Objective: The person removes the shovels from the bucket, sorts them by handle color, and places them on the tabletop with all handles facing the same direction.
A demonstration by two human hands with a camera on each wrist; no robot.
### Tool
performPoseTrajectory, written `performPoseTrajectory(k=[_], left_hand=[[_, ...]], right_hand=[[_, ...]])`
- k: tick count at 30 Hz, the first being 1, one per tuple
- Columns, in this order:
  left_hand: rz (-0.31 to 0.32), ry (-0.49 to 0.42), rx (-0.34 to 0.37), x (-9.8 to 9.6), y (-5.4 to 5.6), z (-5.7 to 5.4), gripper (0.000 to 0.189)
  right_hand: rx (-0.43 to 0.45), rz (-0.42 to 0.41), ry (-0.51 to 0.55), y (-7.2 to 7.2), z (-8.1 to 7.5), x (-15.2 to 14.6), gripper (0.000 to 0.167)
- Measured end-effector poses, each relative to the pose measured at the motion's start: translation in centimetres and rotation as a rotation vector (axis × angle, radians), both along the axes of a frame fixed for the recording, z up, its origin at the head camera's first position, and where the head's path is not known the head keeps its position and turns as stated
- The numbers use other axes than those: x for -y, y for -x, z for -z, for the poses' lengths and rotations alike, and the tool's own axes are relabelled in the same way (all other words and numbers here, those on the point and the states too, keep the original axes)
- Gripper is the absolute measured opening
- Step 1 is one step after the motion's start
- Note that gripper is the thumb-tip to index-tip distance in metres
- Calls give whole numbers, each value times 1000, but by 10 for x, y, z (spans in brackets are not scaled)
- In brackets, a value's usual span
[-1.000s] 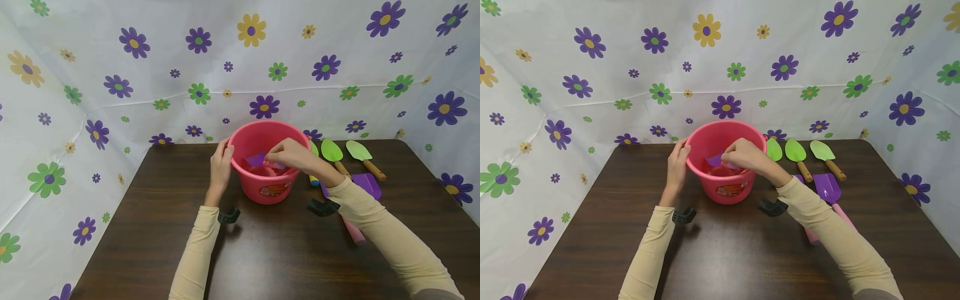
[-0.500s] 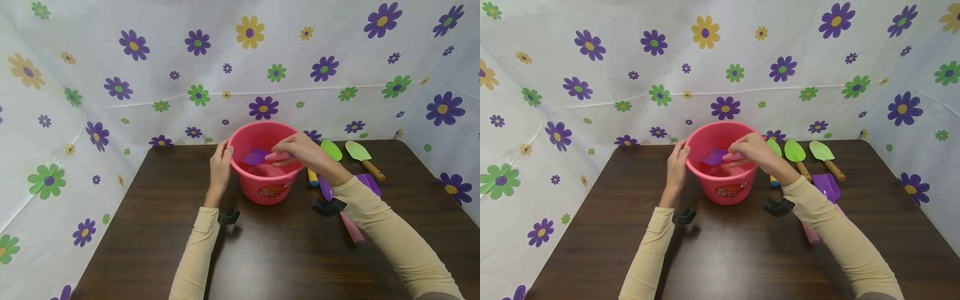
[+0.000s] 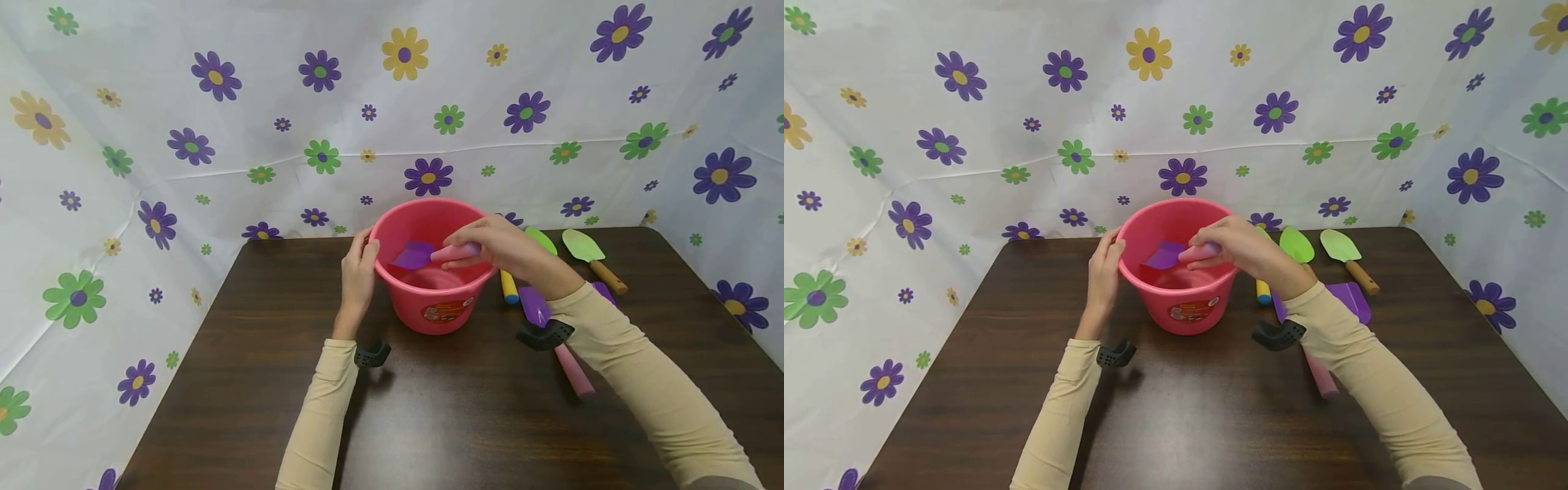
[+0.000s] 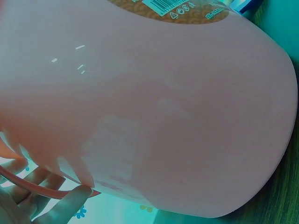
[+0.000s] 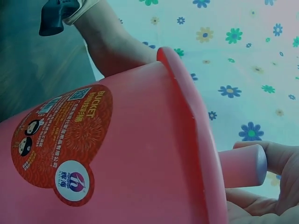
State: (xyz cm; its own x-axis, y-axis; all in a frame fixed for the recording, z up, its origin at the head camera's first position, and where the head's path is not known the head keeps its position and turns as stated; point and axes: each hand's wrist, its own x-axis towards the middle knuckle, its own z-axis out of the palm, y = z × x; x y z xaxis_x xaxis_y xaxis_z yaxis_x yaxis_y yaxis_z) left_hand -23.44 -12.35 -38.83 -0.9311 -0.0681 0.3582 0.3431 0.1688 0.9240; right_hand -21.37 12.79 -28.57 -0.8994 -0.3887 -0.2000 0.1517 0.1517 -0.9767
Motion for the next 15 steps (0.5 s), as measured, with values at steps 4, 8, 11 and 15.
performPoseTrajectory(k=[4,8,11,15], left_hand=[[-5,4,-2,-1,0,-1,45],[-7,-3,-3,-1,0,-1,44],[-12,-4,-6,-1,0,-2,43],[-19,6,-2,-1,0,-2,43]], right_hand=[[36,8,72,1,0,-4,33],[64,19,117,2,1,-10,26],[102,26,150,2,2,-13,23],[144,18,200,1,3,-17,33]])
